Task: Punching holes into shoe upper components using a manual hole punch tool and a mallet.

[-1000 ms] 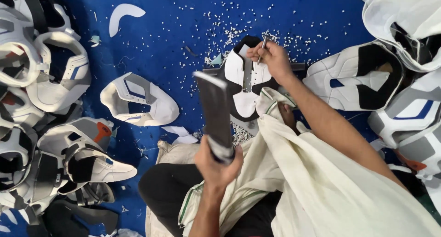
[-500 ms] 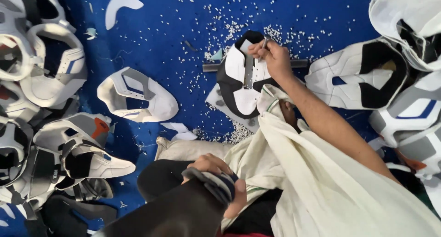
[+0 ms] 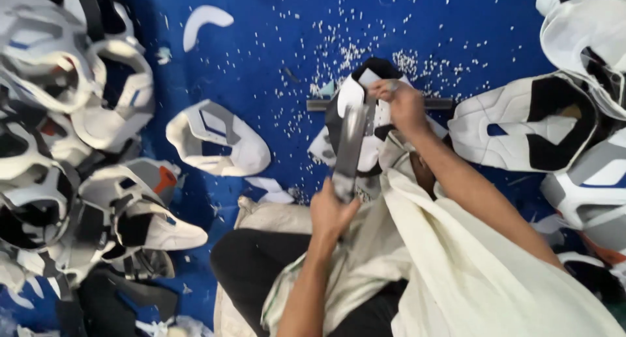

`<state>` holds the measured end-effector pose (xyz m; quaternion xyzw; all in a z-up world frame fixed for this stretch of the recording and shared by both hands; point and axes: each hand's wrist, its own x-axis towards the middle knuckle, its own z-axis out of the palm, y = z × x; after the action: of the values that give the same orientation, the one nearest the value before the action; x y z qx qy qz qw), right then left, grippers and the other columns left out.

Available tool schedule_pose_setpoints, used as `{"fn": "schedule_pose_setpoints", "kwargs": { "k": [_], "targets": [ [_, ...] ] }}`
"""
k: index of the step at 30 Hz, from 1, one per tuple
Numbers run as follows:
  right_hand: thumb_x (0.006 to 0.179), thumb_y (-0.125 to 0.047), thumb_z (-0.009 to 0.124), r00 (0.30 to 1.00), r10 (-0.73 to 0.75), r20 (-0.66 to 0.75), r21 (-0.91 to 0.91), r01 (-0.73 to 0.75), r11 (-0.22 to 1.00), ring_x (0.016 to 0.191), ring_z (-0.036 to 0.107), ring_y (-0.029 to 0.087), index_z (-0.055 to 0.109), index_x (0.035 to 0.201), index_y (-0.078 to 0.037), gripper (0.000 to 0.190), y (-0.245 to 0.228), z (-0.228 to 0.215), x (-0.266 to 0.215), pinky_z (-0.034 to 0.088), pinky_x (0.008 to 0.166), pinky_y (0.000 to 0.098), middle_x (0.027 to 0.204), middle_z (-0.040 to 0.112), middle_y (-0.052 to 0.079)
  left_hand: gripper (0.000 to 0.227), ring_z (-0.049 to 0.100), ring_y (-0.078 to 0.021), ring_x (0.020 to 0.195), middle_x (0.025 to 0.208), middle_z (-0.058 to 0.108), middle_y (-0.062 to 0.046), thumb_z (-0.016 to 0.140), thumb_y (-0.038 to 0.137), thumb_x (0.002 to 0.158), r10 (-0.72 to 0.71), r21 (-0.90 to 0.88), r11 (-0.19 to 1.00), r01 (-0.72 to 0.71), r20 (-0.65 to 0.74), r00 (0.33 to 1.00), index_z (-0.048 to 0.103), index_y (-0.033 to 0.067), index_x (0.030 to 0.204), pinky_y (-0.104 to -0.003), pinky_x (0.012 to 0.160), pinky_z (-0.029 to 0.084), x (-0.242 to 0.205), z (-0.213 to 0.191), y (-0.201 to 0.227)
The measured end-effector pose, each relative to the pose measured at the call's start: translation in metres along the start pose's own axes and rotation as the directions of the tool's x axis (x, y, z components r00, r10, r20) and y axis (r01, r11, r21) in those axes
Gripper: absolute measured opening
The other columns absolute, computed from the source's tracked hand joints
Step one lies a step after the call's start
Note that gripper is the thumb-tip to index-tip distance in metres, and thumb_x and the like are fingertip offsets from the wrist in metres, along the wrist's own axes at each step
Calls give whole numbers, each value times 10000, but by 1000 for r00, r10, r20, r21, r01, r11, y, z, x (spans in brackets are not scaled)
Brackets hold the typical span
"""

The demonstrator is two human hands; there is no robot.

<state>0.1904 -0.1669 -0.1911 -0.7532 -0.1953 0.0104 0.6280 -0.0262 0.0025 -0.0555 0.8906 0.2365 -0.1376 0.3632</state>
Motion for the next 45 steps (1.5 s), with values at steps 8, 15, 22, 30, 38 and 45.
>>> {"fn": "schedule_pose_setpoints", "kwargs": {
  "k": [8,15,22,30,38,45],
  "targets": [
    [1059,-170,519,831,536,-151,759,-250,602,898,727,221,607,1041,-14,180,-13,-79,-6,616,867,361,1048,746,134,746,705,-451,799,862,714,-276,807,449,701,-164,321,937,134,66,984,574,-86,1166,-515,720,564,-82,-39,-60],
    [1036,14,594,683,604,-410,112,-620,777,703,430,279,803,1141,46,235,43,-131,-74,330,650,410,884,565,401,624,692,-395,989,1095,710,-224,702,492,836,-17,667,713,-216,325,946,589,-5,1196,-506,822,534,-36,-22,-90],
    [983,-62,692,881,308,-360,-290,-420,860,1044,725,248,753,1026,-69,75,7,-128,-87,539,898,357,1094,762,95,691,571,-441,1175,1382,493,-250,827,278,837,395,354,879,-320,-163,904,505,7,1385,-536,930,476,132,5,-34],
    [963,-189,642,882,448,-146,-559,-448,698,929,707,376,734,977,-107,125,27,-116,-65,538,803,459,967,754,155,559,626,-272,1192,1691,210,-132,831,110,828,169,-494,854,-163,-33,985,603,32,1332,-360,950,568,189,62,-101],
    [950,-258,626,816,546,-193,-473,-564,676,896,714,360,739,1009,-145,171,43,-104,-89,540,796,468,952,748,156,514,692,-295,1129,1659,314,-136,856,175,723,31,-413,907,-84,-133,991,696,109,1207,-377,964,555,176,49,-77],
    [1114,-417,681,668,611,-425,-480,-739,473,705,668,354,659,941,91,537,22,-149,-75,496,639,495,780,651,256,656,484,-464,1382,1533,435,-246,812,123,810,363,-198,890,-410,-234,902,550,22,1403,-462,1128,431,171,75,-114]
  ]
}}
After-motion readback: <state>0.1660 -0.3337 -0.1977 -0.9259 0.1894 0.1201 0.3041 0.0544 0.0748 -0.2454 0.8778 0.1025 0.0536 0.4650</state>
